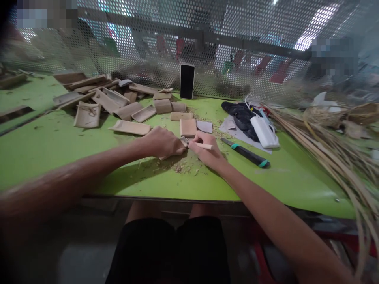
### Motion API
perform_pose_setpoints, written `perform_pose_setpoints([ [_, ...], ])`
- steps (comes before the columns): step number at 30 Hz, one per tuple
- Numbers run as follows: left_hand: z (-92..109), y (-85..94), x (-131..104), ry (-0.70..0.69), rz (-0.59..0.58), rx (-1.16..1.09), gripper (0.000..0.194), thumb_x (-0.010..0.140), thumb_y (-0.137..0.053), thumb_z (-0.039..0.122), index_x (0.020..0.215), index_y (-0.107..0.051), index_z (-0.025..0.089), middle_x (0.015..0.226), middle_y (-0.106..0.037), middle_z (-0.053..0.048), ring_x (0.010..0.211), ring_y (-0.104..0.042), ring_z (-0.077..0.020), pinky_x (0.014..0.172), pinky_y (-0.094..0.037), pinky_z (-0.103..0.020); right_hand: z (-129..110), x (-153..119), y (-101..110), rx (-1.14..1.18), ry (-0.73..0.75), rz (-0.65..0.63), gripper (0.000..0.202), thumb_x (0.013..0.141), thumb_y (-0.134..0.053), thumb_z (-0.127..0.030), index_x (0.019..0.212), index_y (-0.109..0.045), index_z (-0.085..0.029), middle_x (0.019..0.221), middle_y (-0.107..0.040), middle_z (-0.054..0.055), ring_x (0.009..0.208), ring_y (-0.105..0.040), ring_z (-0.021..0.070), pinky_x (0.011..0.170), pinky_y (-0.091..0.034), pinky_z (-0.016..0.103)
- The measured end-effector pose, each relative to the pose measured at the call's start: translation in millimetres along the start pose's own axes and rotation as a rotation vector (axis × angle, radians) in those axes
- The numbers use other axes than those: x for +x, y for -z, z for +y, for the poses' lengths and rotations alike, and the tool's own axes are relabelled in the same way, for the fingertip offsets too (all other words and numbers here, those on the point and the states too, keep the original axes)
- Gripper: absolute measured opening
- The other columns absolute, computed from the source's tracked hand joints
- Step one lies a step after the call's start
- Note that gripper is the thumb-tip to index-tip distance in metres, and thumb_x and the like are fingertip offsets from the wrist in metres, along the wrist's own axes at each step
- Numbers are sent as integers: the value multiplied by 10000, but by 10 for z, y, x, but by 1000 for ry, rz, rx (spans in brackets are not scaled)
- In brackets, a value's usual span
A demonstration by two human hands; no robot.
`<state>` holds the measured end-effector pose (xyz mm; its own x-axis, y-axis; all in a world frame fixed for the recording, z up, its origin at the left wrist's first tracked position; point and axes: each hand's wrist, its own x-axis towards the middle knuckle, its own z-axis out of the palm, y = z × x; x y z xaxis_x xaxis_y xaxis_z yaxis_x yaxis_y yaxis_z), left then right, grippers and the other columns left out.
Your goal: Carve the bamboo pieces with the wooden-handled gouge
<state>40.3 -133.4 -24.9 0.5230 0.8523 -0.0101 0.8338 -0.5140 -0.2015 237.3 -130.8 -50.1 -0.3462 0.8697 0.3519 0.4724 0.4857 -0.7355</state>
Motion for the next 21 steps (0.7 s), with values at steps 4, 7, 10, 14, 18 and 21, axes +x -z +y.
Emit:
perform_pose_setpoints([
  [4,-13,-17,-7,-1,14,-12,587,982,-360,542,721,-711,151,624,-670,-118,523,-541,-175,559,-327,-293,-25,27,-14,31,-10,43,221,830,-642,-228,653,-512,-212,652,-539,-10,631,-467,144,580,-343,293],
  [7,-15,-11,-13,-16,-4,-22,596,991,-359,537,730,-712,133,642,-669,-130,506,-535,-175,555,-338,-304,-42,56,-40,55,-16,69,193,862,-637,-281,705,-545,-215,689,-574,-1,653,-497,152,583,-364,290],
  [10,-14,1,-23,-38,-20,-31,616,1008,-337,538,791,-732,117,665,-675,-138,503,-545,-187,565,-363,-320,-42,73,-62,53,-46,41,198,890,-637,-324,738,-567,-217,676,-579,-5,617,-487,143,561,-359,286],
  [14,-9,10,-37,-44,10,7,663,1005,-328,590,816,-748,113,667,-684,-153,545,-592,-219,568,-374,-323,-3,78,-79,76,-68,5,215,920,-632,-371,777,-583,-218,649,-581,-13,578,-483,131,543,-361,280],
  [18,-10,10,-35,-47,15,35,698,995,-320,626,854,-757,101,704,-704,-186,589,-629,-261,553,-378,-337,25,79,-88,96,-83,-4,230,915,-650,-402,790,-593,-217,635,-577,-10,570,-488,134,527,-364,278],
  [21,-19,-6,-23,-51,13,14,688,989,-326,628,864,-757,107,711,-708,-191,599,-636,-267,560,-390,-347,11,73,-91,135,-91,-8,244,917,-646,-420,789,-597,-218,635,-572,-8,569,-489,135,517,-369,276],
])
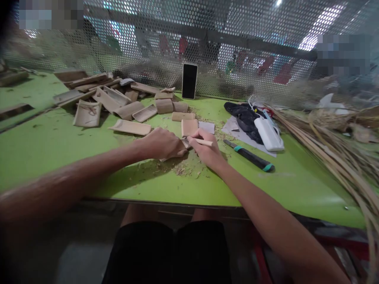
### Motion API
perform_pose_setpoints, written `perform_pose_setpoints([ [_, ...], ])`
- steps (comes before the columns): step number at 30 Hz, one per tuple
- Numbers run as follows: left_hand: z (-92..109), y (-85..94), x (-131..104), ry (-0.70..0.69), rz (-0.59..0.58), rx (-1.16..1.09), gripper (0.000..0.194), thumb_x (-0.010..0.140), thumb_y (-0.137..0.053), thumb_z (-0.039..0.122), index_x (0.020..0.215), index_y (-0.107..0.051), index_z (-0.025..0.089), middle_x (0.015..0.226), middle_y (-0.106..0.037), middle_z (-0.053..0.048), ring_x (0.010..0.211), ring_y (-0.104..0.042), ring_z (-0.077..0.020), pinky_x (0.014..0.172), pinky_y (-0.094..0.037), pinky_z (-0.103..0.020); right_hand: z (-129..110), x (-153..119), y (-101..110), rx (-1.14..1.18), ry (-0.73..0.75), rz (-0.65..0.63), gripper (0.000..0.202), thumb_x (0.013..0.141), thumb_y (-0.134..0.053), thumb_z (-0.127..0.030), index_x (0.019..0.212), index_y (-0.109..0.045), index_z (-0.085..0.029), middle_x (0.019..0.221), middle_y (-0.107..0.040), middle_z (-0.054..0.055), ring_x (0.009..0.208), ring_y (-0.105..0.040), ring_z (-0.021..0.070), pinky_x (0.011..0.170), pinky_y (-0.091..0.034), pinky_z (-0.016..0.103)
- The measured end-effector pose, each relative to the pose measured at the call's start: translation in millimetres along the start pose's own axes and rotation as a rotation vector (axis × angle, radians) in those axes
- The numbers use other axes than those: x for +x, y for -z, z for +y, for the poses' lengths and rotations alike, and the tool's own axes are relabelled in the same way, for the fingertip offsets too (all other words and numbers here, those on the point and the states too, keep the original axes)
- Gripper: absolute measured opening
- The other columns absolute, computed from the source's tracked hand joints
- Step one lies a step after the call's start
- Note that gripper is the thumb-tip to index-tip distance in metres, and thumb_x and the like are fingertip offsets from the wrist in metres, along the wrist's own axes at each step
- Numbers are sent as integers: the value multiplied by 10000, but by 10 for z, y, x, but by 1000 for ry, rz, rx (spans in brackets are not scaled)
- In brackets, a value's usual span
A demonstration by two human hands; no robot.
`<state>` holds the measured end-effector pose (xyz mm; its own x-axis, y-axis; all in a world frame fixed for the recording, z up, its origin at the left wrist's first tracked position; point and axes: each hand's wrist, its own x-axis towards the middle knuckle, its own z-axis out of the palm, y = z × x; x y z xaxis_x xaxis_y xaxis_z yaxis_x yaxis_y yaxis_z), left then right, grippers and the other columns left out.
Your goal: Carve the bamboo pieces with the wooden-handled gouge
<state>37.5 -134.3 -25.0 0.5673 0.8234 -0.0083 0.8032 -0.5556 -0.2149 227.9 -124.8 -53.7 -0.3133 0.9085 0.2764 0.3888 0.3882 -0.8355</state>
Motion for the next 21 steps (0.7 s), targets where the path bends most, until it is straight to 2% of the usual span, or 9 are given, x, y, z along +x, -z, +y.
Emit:
perform_pose_setpoints([
  [3,-11,-33,11,5,20,-30,623,983,-354,590,866,-742,117,698,-701,-173,584,-626,-248,572,-397,-345,-22,-4,1,19,5,21,237,913,-645,-403,774,-585,-220,641,-569,-9,561,-483,128,507,-372,271],
  [6,-32,-72,22,7,60,-95,533,969,-403,542,971,-698,98,735,-702,-163,553,-597,-213,557,-389,-330,-14,17,16,51,10,126,208,903,-637,-381,782,-568,-226,640,-558,-12,553,-484,126,497,-377,269],
  [10,-71,-114,46,-152,123,-210,517,957,-440,535,1177,-567,85,855,-715,-166,612,-601,-200,559,-384,-311,21,64,50,161,-2,230,174,902,-612,-378,822,-539,-241,633,-542,-26,528,-494,126,492,-400,275],
  [12,-82,-127,59,-191,154,-231,531,963,-417,555,1206,-525,95,885,-714,-169,663,-617,-215,584,-391,-314,14,70,61,176,-17,216,159,898,-619,-380,852,-556,-241,660,-556,-21,549,-512,131,507,-422,278],
  [17,-94,-163,62,-173,195,-247,549,968,-375,609,1155,-501,109,871,-702,-167,708,-634,-234,623,-415,-329,-47,40,69,189,31,130,162,878,-659,-386,932,-638,-235,868,-639,27,736,-589,164,598,-482,283],
  [21,-111,-177,43,-191,204,-251,546,989,-343,588,1180,-489,98,898,-701,-171,726,-639,-240,633,-428,-340,-77,31,73,193,9,48,216,891,-624,-456,883,-654,-242,806,-636,24,686,-571,168,559,-463,284],
])
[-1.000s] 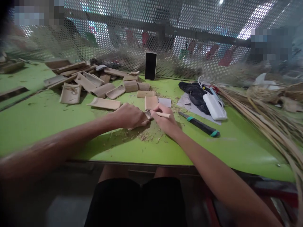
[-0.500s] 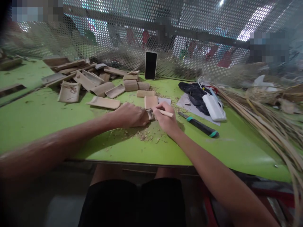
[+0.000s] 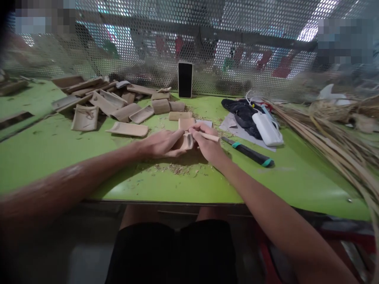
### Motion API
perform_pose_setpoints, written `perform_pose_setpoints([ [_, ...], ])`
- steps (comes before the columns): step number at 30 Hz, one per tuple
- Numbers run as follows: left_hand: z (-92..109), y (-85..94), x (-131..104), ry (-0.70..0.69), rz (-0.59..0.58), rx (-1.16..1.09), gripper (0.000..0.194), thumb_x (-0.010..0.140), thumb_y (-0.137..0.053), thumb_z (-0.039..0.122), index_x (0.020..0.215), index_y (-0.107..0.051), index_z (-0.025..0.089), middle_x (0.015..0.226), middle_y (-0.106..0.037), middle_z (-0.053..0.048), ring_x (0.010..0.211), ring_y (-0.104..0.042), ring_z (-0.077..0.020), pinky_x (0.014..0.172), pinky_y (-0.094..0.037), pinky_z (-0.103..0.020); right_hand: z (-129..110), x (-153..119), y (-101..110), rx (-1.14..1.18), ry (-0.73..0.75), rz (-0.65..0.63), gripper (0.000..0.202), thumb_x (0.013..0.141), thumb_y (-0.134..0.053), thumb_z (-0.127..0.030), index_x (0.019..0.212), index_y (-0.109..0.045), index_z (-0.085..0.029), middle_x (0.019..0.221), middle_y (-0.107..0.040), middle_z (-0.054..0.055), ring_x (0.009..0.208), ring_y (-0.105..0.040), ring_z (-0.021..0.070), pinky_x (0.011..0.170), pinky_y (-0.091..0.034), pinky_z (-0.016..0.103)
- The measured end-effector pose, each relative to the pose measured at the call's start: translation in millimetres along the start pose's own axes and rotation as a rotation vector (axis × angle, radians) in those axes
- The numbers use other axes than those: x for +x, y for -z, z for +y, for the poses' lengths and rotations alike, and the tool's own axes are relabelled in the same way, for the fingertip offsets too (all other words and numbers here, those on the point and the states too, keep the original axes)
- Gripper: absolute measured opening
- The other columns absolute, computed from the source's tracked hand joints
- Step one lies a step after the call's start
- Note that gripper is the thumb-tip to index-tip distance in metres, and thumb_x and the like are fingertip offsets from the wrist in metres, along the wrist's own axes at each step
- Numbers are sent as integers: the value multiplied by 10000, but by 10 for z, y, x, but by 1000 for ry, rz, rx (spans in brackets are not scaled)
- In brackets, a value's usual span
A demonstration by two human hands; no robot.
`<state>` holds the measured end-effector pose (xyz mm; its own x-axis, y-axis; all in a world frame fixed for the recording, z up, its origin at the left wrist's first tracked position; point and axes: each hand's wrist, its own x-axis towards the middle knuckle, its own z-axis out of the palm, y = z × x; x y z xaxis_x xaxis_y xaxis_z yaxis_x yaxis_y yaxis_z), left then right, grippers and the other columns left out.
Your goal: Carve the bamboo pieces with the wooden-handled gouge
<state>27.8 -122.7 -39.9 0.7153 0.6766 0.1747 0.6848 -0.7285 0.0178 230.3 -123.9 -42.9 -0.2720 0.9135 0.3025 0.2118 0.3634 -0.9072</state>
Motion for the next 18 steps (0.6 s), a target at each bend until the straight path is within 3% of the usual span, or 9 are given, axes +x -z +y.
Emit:
perform_pose_setpoints([
  [5,-15,1,-3,-18,-3,-29,525,1002,-324,566,1188,-488,102,933,-710,-173,735,-636,-233,629,-420,-331,-28,-1,4,7,-49,-20,317,877,-618,-549,799,-626,-242,743,-625,20,627,-553,162,526,-444,283],
  [14,-50,29,-8,-61,27,8,494,984,-366,535,1164,-563,120,952,-721,-146,714,-597,-204,613,-382,-309,10,-6,6,-4,-42,20,108,858,-634,-296,880,-673,-198,777,-646,24,587,-536,123,502,-409,258],
  [18,-52,48,8,-23,37,119,552,961,-371,609,1044,-614,120,906,-722,-157,706,-604,-215,603,-377,-317,51,1,23,-42,-52,29,109,879,-622,-288,917,-680,-203,609,-592,-8,504,-507,122,450,-371,257],
])
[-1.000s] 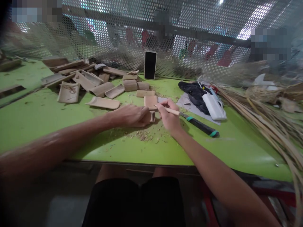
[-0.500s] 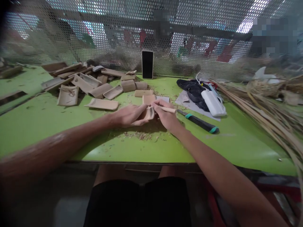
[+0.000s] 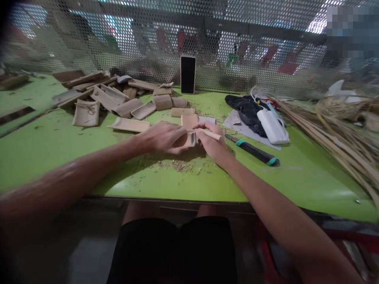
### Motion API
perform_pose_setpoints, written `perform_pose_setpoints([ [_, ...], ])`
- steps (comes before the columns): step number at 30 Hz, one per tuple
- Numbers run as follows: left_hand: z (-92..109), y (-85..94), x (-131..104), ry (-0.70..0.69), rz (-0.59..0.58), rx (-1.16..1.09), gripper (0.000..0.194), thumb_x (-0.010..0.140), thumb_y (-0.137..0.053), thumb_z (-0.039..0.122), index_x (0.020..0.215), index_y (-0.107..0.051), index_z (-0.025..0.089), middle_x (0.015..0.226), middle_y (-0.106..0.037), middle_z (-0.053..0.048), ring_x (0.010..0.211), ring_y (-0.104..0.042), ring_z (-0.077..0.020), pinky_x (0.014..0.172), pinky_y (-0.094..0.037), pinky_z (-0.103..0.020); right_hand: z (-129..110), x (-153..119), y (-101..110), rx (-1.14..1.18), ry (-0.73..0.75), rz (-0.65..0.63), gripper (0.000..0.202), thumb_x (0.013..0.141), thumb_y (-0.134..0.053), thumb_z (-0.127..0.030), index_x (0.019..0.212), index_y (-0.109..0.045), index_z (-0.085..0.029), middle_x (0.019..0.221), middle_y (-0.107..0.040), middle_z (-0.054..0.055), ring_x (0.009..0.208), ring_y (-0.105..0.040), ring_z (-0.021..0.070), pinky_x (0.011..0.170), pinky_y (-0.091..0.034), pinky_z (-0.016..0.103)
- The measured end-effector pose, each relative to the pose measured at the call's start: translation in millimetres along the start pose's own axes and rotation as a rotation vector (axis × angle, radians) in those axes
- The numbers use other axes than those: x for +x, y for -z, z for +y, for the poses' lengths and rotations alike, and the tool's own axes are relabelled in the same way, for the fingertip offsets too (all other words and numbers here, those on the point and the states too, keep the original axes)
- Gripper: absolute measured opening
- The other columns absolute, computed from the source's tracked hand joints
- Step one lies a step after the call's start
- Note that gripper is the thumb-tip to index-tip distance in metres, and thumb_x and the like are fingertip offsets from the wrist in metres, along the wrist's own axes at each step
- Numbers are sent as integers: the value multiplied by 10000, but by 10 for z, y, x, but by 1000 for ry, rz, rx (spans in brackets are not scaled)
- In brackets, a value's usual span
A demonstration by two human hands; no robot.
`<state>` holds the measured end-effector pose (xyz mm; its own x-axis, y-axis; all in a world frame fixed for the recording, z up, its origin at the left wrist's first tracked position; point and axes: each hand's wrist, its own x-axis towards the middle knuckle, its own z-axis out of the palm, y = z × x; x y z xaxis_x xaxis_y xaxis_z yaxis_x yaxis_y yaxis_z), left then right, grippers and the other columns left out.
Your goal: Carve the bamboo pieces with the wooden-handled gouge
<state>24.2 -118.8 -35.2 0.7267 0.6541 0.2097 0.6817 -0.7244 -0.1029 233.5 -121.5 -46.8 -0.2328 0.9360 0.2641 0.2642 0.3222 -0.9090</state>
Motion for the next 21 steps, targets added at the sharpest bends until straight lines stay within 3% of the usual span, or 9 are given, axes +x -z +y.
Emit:
perform_pose_setpoints([
  [4,3,-2,13,101,-66,52,583,940,-390,639,939,-656,121,748,-701,-136,562,-564,-200,544,-342,-322,25,2,21,-6,-29,-3,201,925,-609,-387,850,-654,-207,493,-539,-28,412,-460,111,402,-341,254],
  [9,13,-19,7,166,-85,140,510,969,-393,526,789,-689,152,616,-665,-109,472,-522,-184,514,-304,-314,-2,-12,-7,14,-48,3,288,945,-576,-447,834,-652,-192,518,-546,-30,398,-489,96,356,-350,226],
  [13,15,-38,-10,158,-66,187,513,964,-414,533,766,-692,151,612,-667,-110,474,-528,-184,520,-303,-313,-18,-14,-45,34,-37,-40,253,912,-632,-439,877,-643,-189,595,-587,-31,437,-528,80,362,-375,196],
  [21,-3,-54,-35,145,-24,172,546,926,-454,625,854,-695,140,727,-702,-125,572,-596,-206,616,-370,-343,8,11,1,-39,-21,-22,242,917,-638,-414,835,-653,-187,540,-583,-19,421,-491,89,378,-370,217],
])
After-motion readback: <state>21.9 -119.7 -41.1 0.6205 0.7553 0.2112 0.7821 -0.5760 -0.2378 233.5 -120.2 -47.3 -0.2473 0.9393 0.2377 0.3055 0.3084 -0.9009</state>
